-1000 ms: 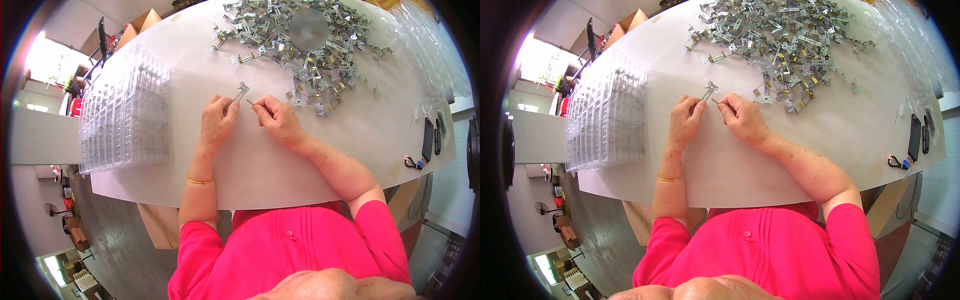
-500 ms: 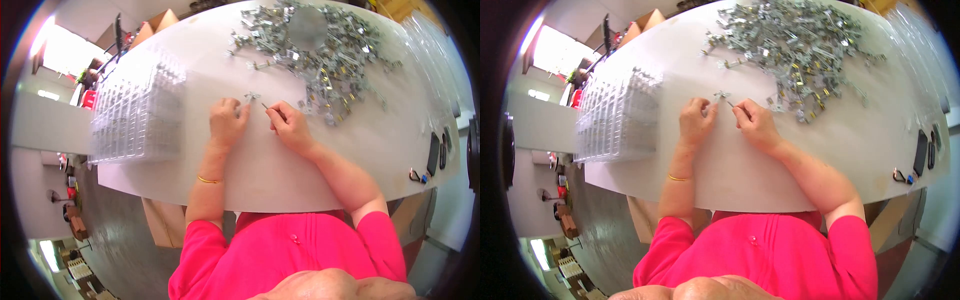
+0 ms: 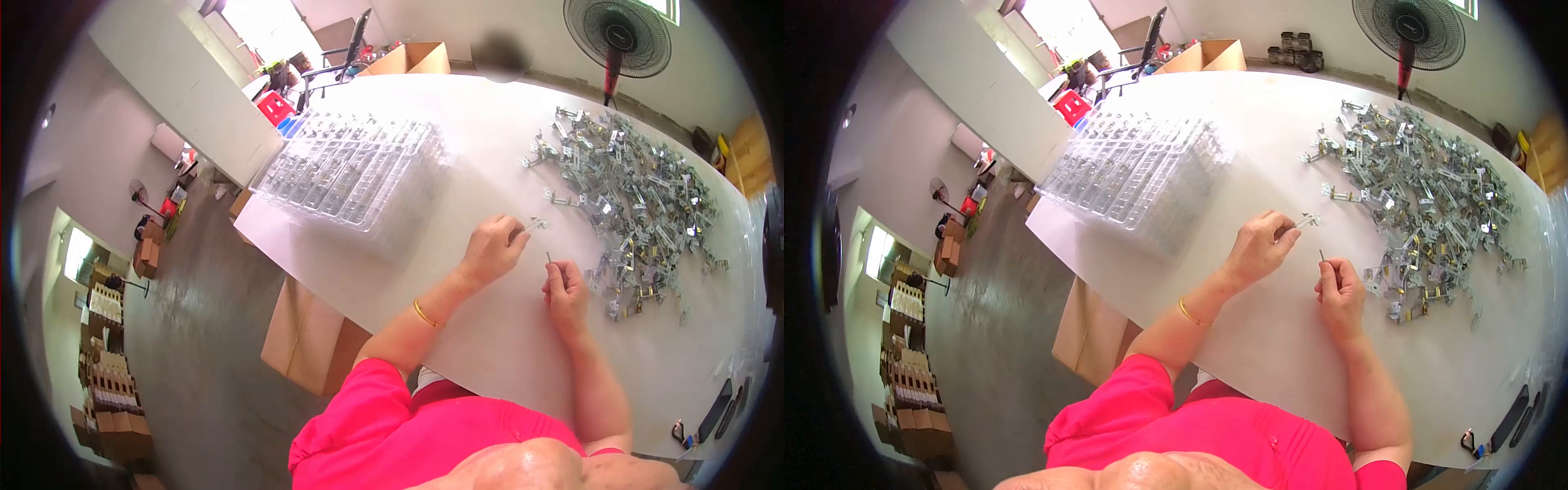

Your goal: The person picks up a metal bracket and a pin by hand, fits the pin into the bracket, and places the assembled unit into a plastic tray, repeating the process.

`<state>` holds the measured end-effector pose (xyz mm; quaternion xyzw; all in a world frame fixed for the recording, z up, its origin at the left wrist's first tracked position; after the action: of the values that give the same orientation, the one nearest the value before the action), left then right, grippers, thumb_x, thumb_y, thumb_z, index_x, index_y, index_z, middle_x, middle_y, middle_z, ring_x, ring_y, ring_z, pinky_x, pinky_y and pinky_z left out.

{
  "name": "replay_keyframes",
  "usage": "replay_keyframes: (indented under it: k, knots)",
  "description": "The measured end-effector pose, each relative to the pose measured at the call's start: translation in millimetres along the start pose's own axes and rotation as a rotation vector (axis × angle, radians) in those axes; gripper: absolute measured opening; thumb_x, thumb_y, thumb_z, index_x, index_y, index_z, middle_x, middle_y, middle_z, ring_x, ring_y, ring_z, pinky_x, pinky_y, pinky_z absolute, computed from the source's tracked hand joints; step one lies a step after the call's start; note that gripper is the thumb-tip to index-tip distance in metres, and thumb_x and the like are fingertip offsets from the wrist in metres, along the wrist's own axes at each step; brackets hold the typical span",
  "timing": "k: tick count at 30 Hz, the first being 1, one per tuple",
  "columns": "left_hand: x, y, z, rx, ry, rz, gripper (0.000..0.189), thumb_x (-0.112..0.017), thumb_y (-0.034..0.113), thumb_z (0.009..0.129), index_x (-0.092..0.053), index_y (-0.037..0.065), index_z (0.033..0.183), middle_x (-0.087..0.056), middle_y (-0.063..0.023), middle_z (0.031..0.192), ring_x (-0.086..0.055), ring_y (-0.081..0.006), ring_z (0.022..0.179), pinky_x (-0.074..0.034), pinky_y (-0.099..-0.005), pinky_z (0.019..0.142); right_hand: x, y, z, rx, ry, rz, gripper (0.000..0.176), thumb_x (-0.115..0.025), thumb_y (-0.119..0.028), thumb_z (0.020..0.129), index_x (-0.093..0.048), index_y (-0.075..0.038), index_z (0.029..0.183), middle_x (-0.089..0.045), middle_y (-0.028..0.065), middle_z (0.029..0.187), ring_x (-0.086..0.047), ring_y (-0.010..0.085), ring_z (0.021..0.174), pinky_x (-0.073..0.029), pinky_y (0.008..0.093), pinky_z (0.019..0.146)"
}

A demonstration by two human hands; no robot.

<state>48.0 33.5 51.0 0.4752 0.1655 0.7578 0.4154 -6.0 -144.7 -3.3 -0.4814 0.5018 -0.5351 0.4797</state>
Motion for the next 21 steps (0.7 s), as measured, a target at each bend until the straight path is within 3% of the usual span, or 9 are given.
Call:
replay_keyframes:
  k: [7,10,13,15,16,18,21]
  knots:
    - [95.9,57.6,22.3,0.007,0.015,-0.096,0.013,-0.072,0.011,0.088,-0.07,0.0,0.094,-0.066,-0.0085,0.082,-0.062,-0.0154,0.073,-0.051,-0.0292,0.067,1.0,-3.0,-0.9,-0.017,-0.019,0.062,0.014,-0.059,-0.02,0.101,-0.06,-0.007,0.094,-0.056,-0.0026,0.065,-0.049,0.0038,0.054,-0.039,0.0207,0.047]
    - [146.5,52.0,44.5,0.002,0.083,0.04,0.013,-0.071,0.011,0.09,-0.071,-0.001,0.094,-0.066,-0.002,0.078,-0.057,-0.0071,0.072,-0.048,-0.0242,0.066,1.2,-1.1,-0.1,-0.018,-0.024,0.036,0.014,-0.059,-0.02,0.101,-0.061,-0.007,0.095,-0.056,-0.0024,0.066,-0.048,0.0037,0.055,-0.039,0.0202,0.048]
    - [189.5,11.7,77.5,0.141,0.184,0.156,0.016,-0.069,0.014,0.092,-0.073,-0.002,0.094,-0.066,0.0018,0.072,-0.054,-0.0025,0.064,-0.044,-0.022,0.056,0.4,-0.7,-0.1,-0.009,-0.023,0.009,0.015,-0.059,-0.02,0.101,-0.061,-0.006,0.097,-0.056,-0.0023,0.067,-0.048,0.0036,0.055,-0.038,0.0199,0.049]
    - [218.5,-19.7,102.0,0.245,0.207,0.252,0.022,-0.071,0.02,0.09,-0.074,-0.002,0.091,-0.068,-0.002,0.07,-0.058,-0.0056,0.062,-0.047,-0.0241,0.057,0.5,-0.6,0.0,-0.002,-0.011,0.002,0.015,-0.059,-0.02,0.101,-0.061,-0.006,0.097,-0.056,-0.0024,0.067,-0.047,0.0036,0.055,-0.038,0.02,0.049]
    - [231.6,-45.0,113.7,0.218,0.257,0.344,0.027,-0.071,0.026,0.087,-0.074,0.0,0.089,-0.072,-0.0117,0.071,-0.069,-0.0177,0.066,-0.053,-0.0319,0.064,0.1,0.3,0.3,0.016,-0.014,0.009,0.014,-0.06,-0.019,0.1,-0.062,-0.006,0.096,-0.057,-0.0024,0.065,-0.049,0.0035,0.054,-0.039,0.0205,0.049]
    - [252.3,-81.4,132.8,0.266,0.249,0.528,0.03,-0.069,0.032,0.082,-0.074,0.003,0.083,-0.072,-0.0159,0.073,-0.072,-0.0287,0.073,-0.055,-0.0393,0.071,0.1,-0.3,0.8,0.038,-0.008,0.013,0.013,-0.061,-0.018,0.1,-0.063,-0.006,0.095,-0.058,-0.0024,0.063,-0.051,0.0035,0.054,-0.04,0.0211,0.049]
    - [258.1,-109.5,149.7,0.31,0.189,0.695,0.03,-0.068,0.032,0.078,-0.075,0.003,0.081,-0.072,-0.0186,0.076,-0.072,-0.033,0.078,-0.055,-0.0408,0.077,-0.1,-2.4,-0.8,0.02,0.0,-0.002,0.012,-0.061,-0.018,0.099,-0.063,-0.006,0.095,-0.058,-0.0028,0.064,-0.05,0.0032,0.054,-0.04,0.0209,0.049]
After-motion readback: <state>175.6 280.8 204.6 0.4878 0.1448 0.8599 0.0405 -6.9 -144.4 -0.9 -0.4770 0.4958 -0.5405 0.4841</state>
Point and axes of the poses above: each hand's wrist, its own z-axis towards the middle knuckle, its own x-axis out of the back of the hand, y = z × x, the point moved 3 cm from there along z, towards the middle knuckle
